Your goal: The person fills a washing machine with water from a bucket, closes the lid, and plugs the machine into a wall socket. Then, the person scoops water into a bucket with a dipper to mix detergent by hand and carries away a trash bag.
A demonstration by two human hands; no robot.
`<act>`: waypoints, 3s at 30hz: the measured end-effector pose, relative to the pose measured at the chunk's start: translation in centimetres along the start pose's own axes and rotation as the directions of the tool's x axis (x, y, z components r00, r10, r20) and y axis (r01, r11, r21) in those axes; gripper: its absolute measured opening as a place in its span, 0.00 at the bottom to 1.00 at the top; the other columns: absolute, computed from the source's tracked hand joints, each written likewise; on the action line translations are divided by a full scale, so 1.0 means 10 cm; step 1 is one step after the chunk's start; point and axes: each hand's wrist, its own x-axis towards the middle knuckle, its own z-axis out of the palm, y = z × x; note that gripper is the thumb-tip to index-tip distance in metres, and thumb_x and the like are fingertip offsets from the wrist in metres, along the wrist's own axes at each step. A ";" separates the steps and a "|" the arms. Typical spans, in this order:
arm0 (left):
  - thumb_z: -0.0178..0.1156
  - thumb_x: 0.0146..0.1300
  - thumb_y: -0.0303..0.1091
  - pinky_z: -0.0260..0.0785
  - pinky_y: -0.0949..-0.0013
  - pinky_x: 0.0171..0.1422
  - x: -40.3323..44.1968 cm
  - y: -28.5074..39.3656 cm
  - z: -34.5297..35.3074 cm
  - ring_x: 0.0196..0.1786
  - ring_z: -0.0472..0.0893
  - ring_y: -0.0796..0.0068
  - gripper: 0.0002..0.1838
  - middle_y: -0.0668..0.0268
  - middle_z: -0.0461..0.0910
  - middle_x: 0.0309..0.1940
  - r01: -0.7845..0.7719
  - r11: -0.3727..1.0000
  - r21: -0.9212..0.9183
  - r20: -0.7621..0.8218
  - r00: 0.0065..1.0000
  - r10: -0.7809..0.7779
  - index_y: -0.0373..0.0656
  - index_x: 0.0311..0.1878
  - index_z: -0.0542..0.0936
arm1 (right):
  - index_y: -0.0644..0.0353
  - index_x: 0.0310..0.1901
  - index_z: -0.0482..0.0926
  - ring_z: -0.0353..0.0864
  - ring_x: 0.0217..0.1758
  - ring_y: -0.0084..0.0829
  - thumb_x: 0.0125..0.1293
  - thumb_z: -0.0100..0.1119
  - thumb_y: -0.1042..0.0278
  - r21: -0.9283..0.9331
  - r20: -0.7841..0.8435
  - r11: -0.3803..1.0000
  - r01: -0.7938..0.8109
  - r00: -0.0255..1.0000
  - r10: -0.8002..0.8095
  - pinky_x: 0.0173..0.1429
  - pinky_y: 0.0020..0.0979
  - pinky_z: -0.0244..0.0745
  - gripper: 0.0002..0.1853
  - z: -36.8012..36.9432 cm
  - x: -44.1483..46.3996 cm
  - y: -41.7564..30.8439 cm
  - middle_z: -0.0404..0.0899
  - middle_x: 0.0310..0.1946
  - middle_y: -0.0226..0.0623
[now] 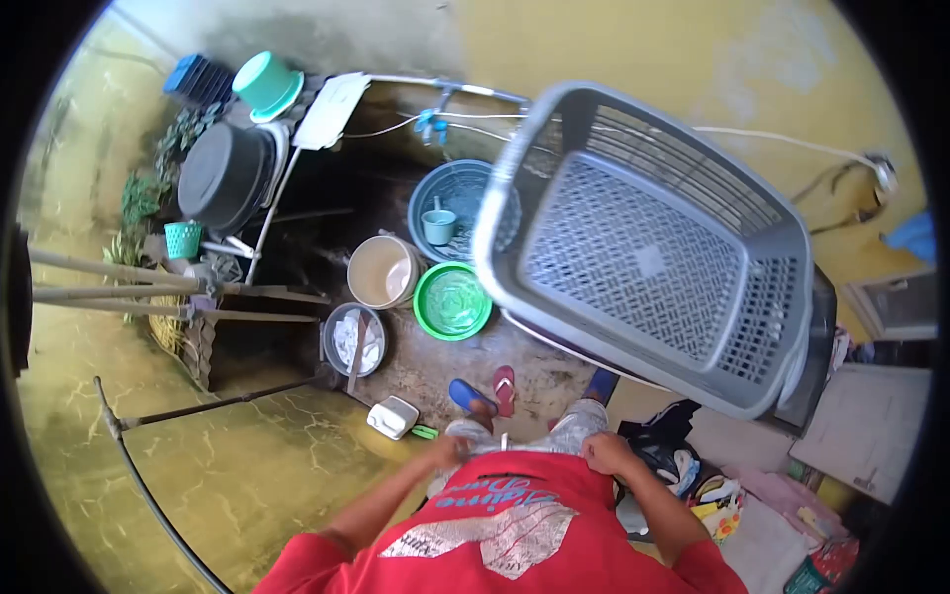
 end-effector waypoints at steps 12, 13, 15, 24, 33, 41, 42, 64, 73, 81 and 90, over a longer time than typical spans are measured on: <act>0.64 0.61 0.38 0.76 0.67 0.47 0.44 -1.73 -0.24 0.41 0.82 0.71 0.15 0.63 0.85 0.39 -0.010 0.609 -0.793 0.092 0.986 0.137 0.42 0.48 0.85 | 0.61 0.33 0.81 0.82 0.33 0.42 0.63 0.57 0.56 0.029 0.278 0.955 0.297 0.915 -0.293 0.39 0.46 0.74 0.15 0.16 3.13 -0.95 0.81 0.31 0.51; 0.65 0.60 0.41 0.76 0.64 0.50 0.77 -1.98 -0.61 0.43 0.83 0.66 0.17 0.58 0.86 0.41 -0.161 0.739 -0.655 -0.161 0.984 0.071 0.42 0.48 0.84 | 0.60 0.33 0.80 0.80 0.35 0.45 0.63 0.57 0.55 -0.125 0.161 0.979 0.162 0.977 -0.141 0.40 0.47 0.73 0.14 0.11 3.68 -1.17 0.81 0.32 0.50; 0.66 0.58 0.46 0.72 0.56 0.61 1.55 -2.80 -0.96 0.55 0.81 0.50 0.26 0.50 0.82 0.52 0.152 0.852 -0.502 -0.404 0.829 -0.386 0.41 0.56 0.79 | 0.57 0.35 0.80 0.83 0.39 0.52 0.62 0.61 0.53 0.002 -0.098 1.000 0.029 0.995 -0.028 0.41 0.51 0.75 0.15 0.01 4.85 -1.31 0.83 0.34 0.49; 0.55 0.63 0.66 0.69 0.47 0.59 3.83 -4.88 -2.07 0.47 0.83 0.48 0.36 0.48 0.84 0.43 0.199 0.980 0.026 -0.770 0.629 -0.107 0.41 0.55 0.82 | 0.58 0.52 0.77 0.77 0.58 0.54 0.70 0.51 0.54 -0.378 -0.709 0.919 0.114 0.602 -0.367 0.60 0.52 0.71 0.18 -0.49 9.34 -0.12 0.79 0.51 0.53; 0.54 0.70 0.53 0.73 0.55 0.32 4.31 -5.02 -2.15 0.24 0.80 0.52 0.29 0.55 0.80 0.19 0.004 0.959 0.282 -0.780 0.583 0.227 0.41 0.20 0.82 | 0.54 0.68 0.69 0.70 0.69 0.50 0.70 0.54 0.50 -0.452 -0.510 0.874 -0.178 0.856 -0.090 0.69 0.47 0.69 0.28 -0.94 10.17 0.49 0.77 0.60 0.50; 0.56 0.66 0.52 0.77 0.53 0.43 4.24 -4.90 -2.23 0.34 0.84 0.52 0.19 0.57 0.85 0.26 0.112 0.991 -0.068 -0.797 0.591 -0.122 0.47 0.37 0.88 | 0.55 0.66 0.69 0.70 0.69 0.48 0.70 0.52 0.47 -0.749 -0.334 0.660 0.062 0.825 -0.456 0.76 0.49 0.56 0.29 -0.92 10.54 0.89 0.76 0.58 0.56; 0.57 0.66 0.51 0.77 0.54 0.45 4.27 -4.94 -2.23 0.35 0.85 0.53 0.18 0.59 0.85 0.27 0.103 0.992 -0.076 -0.807 0.578 -0.122 0.48 0.40 0.88 | 0.56 0.63 0.71 0.75 0.62 0.49 0.70 0.51 0.48 -0.718 -0.342 0.695 0.024 0.858 -0.383 0.73 0.50 0.61 0.27 -1.00 10.37 0.85 0.79 0.52 0.56; 0.57 0.63 0.56 0.62 0.45 0.72 4.39 -5.13 -2.14 0.66 0.73 0.49 0.31 0.51 0.72 0.66 0.241 0.968 0.072 -0.878 0.475 -0.053 0.46 0.63 0.77 | 0.58 0.38 0.72 0.66 0.15 0.28 0.69 0.47 0.59 0.896 -0.113 0.439 -0.060 0.928 0.356 0.17 0.37 0.62 0.11 -0.12 10.31 1.12 0.69 0.19 0.32; 0.55 0.63 0.62 0.45 0.38 0.79 4.38 -5.10 -2.17 0.78 0.55 0.48 0.39 0.49 0.52 0.78 0.345 0.937 0.056 -0.828 0.541 -0.149 0.53 0.73 0.66 | 0.59 0.43 0.74 0.64 0.12 0.24 0.69 0.44 0.58 0.774 -0.431 0.534 0.341 0.901 0.050 0.15 0.31 0.58 0.14 -0.04 9.24 -0.44 0.70 0.20 0.32; 0.56 0.62 0.61 0.48 0.40 0.78 4.36 -5.06 -2.24 0.74 0.63 0.47 0.35 0.47 0.63 0.72 0.376 0.926 0.012 -0.742 0.625 -0.244 0.50 0.67 0.74 | 0.61 0.50 0.80 0.85 0.37 0.51 0.62 0.54 0.63 -0.059 -0.673 0.785 0.617 0.557 -0.488 0.42 0.44 0.78 0.17 0.15 9.24 -0.86 0.85 0.35 0.51; 0.57 0.61 0.59 0.51 0.39 0.76 4.37 -5.06 -2.18 0.71 0.68 0.53 0.33 0.51 0.71 0.68 0.317 0.948 0.025 -0.812 0.559 -0.166 0.49 0.64 0.77 | 0.55 0.51 0.81 0.84 0.38 0.51 0.59 0.61 0.60 -0.506 -0.513 0.618 0.602 0.365 -0.776 0.42 0.47 0.79 0.18 0.26 9.10 -0.82 0.84 0.41 0.47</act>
